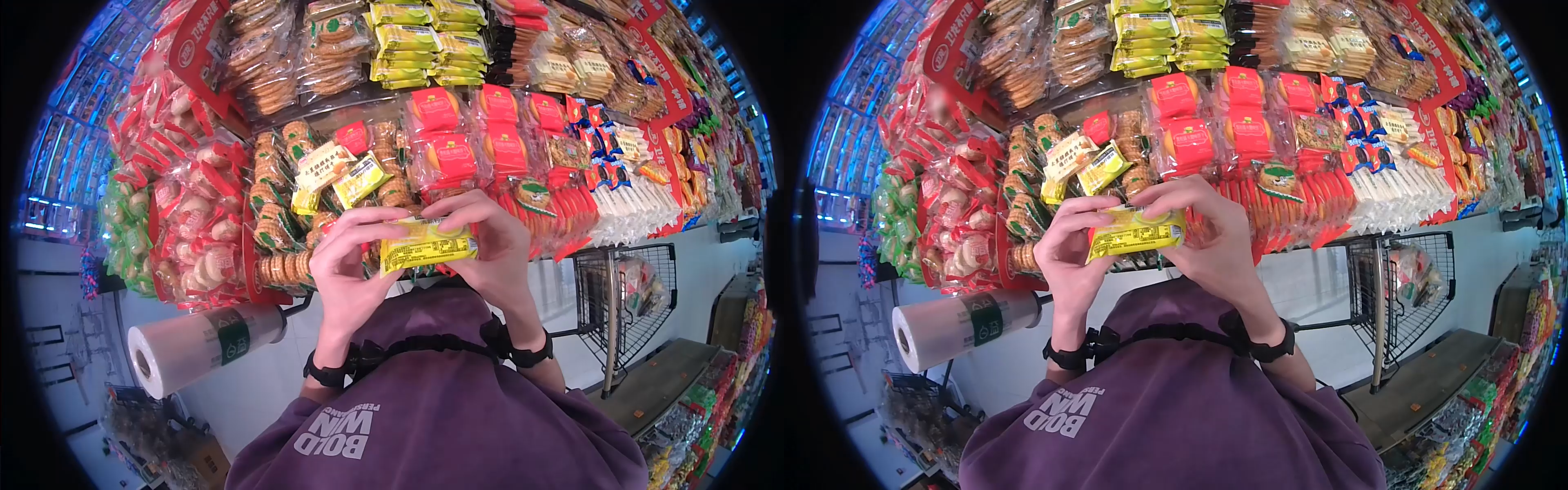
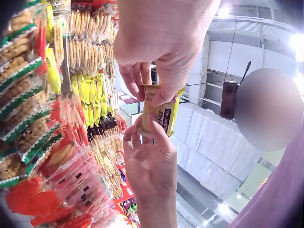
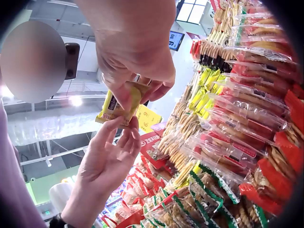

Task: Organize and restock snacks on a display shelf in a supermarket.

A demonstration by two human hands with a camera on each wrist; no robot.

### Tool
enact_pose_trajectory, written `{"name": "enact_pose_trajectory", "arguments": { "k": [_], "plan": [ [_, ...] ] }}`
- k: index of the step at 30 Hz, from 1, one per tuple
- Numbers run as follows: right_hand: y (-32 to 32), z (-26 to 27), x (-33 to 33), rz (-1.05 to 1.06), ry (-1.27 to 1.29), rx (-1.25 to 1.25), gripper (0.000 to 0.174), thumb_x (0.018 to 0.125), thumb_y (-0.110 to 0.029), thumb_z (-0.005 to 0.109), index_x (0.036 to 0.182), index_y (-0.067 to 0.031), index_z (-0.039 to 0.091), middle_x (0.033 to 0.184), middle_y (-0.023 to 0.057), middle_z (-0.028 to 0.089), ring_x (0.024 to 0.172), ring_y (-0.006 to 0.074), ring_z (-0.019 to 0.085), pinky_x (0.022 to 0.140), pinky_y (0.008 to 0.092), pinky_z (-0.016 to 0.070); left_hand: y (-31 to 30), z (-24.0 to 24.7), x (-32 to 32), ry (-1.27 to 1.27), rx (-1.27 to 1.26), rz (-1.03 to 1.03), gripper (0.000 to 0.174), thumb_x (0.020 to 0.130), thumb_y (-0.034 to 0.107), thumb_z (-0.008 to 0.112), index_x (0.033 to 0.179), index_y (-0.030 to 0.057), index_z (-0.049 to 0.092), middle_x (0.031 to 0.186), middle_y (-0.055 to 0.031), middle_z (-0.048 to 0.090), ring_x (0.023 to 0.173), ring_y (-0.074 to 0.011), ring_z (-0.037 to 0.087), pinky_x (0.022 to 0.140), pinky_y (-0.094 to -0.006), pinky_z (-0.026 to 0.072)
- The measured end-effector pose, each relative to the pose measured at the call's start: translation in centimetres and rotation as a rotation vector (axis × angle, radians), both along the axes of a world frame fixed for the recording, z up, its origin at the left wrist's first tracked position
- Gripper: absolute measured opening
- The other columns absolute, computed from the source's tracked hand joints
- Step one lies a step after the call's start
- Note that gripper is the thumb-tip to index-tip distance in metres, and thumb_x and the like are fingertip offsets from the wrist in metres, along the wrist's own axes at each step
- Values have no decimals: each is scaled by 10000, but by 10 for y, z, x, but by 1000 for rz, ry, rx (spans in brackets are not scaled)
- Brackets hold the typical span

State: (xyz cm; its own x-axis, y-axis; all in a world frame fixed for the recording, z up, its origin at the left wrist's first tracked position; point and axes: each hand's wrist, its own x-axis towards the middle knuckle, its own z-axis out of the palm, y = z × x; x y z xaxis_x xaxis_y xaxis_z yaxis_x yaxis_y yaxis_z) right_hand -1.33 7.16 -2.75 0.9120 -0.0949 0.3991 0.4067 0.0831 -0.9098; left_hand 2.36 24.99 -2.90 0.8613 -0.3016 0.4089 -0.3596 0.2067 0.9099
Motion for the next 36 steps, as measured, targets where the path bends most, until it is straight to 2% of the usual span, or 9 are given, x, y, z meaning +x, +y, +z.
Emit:
{"name": "enact_pose_trajectory", "arguments": {
  "k": [6,9,12,13,25,28,29,33,36],
  "plan": [
    [2,-3,3,49,-19,39,390,643,142,688,974,-62,652,1079,91,658,1060,193,594,919,309,459,4,0,3,-70,51,74,398,612,-137,725,982,5,693,1175,-165,621,1081,-252,605,917,-355,498],
    [4,-2,5,-9,-61,9,370,660,128,704,971,-67,658,1068,80,655,1053,185,584,911,307,458,-3,14,0,-248,205,274,393,613,-91,758,983,31,706,1146,-129,655,1065,-256,607,881,-351,497],
    [1,2,6,-41,-84,-117,376,671,121,711,994,-61,649,1054,68,655,1034,179,580,900,309,456,6,8,4,-497,314,290,354,622,-51,779,957,50,720,1079,-80,693,1028,-254,616,856,-343,492],
    [2,4,7,-43,-102,-117,388,671,121,711,1009,-56,640,1047,65,655,1027,178,580,896,311,456,5,9,4,-448,289,270,311,625,-56,775,911,57,725,1000,-51,716,998,-252,625,854,-337,492],
    [2,5,5,28,-180,-84,469,695,108,708,1104,-60,551,1041,60,638,987,178,586,909,326,443,4,4,4,-436,234,273,276,644,-136,705,880,5,683,1001,-119,716,962,-268,658,847,-360,514],
    [3,13,5,-45,-144,-155,483,700,77,745,1119,-54,543,1048,74,636,1006,183,594,898,318,454,-3,2,-5,-120,29,143,306,705,-114,729,981,-28,629,1019,-170,703,945,-254,670,846,-345,527],
    [6,14,3,-70,-101,-153,483,704,62,758,1121,-51,541,1052,79,636,1003,184,600,892,313,459,-2,2,-8,-37,18,98,352,755,-63,756,1056,-42,575,1011,-164,690,942,-198,666,834,-300,530],
    [9,1,1,-81,-3,5,379,760,-4,777,1092,-30,596,1041,67,645,943,131,618,821,269,475,-8,8,-11,144,6,81,356,767,-40,766,1068,-40,575,972,-69,660,909,-109,642,800,-254,516],
    [6,2,0,-63,69,32,304,794,-9,752,1074,-25,637,985,40,649,877,74,582,749,232,455,-5,5,-10,151,-16,39,350,788,-36,745,1095,-47,576,981,-67,664,894,-101,637,793,-247,507]
  ]
}}
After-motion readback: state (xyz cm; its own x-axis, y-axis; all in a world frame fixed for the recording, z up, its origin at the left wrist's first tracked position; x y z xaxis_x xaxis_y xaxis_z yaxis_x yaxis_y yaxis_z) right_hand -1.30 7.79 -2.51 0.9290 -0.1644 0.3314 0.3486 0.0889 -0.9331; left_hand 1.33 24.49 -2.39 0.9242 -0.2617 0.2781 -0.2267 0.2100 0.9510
